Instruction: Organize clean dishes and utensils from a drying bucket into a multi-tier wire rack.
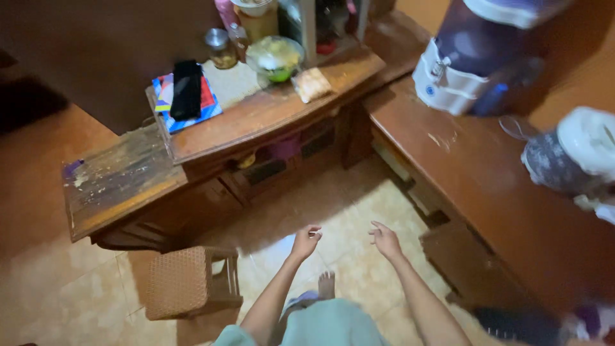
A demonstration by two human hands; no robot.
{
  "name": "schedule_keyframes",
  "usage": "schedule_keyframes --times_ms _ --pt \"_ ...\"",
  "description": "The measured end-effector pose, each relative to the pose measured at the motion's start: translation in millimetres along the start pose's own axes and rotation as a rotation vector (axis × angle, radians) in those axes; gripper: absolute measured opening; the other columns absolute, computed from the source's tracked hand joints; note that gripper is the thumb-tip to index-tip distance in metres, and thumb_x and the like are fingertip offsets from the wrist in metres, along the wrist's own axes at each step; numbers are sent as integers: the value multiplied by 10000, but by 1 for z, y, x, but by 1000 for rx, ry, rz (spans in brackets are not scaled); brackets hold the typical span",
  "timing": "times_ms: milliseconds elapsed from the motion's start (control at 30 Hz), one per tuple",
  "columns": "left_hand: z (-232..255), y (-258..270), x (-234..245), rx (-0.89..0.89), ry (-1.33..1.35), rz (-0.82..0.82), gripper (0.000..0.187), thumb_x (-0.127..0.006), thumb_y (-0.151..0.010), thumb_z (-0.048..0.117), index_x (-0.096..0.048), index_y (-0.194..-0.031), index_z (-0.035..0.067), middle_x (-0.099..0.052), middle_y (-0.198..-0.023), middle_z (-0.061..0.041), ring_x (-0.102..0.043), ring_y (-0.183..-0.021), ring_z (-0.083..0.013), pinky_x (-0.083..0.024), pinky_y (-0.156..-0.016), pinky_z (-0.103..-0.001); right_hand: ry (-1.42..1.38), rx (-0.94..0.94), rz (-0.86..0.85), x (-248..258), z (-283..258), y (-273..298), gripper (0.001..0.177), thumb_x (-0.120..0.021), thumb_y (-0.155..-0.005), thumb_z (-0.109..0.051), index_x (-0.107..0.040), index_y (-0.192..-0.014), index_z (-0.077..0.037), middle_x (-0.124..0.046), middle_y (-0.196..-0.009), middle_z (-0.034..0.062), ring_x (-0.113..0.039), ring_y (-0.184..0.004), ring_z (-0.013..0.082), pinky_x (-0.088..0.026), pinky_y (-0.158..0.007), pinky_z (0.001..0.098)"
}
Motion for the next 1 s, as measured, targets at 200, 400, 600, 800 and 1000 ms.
schedule_keyframes --times_ms 200,400,600,800,1000 --pt "53 -84 21 21 -42 121 318 -722 -900 247 -728 -1179 95 -744 -1164 -135 -704 -1068 -254 -548 -942 -377 27 49 -45 -28 -102 -84 425 -529 -1006 -179 -596 -1413 -81 -770 -1083 167 -771 -828 200 -616 -763 321" --pt "105 -172 40 -32 131 188 317 -728 -907 219 -715 -1198 96 -718 -1188 -113 -695 -1117 -239 -544 -970 -363 44 16 -121 -27 -148 -183 418 -597 -1012 -240 -626 -1403 -96 -771 -1030 136 -741 -829 169 -570 -764 290" --pt "147 -288 93 -42 275 305 319 -702 -948 201 -685 -1245 85 -735 -1196 -86 -693 -1135 -202 -535 -979 -322 -114 193 -71 -16 -169 -321 344 -586 -1034 -197 -651 -1348 -71 -778 -1053 81 -711 -827 140 -573 -701 279" --pt "131 -361 120 -3 440 559 322 -679 -953 182 -668 -1252 62 -736 -1164 -96 -697 -1015 -188 -559 -886 -314 -209 157 -109 4 -237 -418 323 -575 -1046 -170 -648 -1333 -39 -755 -1100 85 -718 -911 138 -586 -727 276" --pt "157 -394 176 213 540 759 368 -592 -1005 257 -598 -1329 84 -665 -1099 -106 -639 -884 -177 -555 -713 -318 -166 240 -120 -4 -280 -490 340 -611 -1040 -215 -647 -1313 -16 -744 -1101 89 -715 -945 128 -593 -759 281"
Point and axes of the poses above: each hand's wrist, its own y-axis away from the middle knuckle, its own x-axis out of the back of the hand, z = x × y, the point moved 4 cm from there along -y, towards the middle knuckle
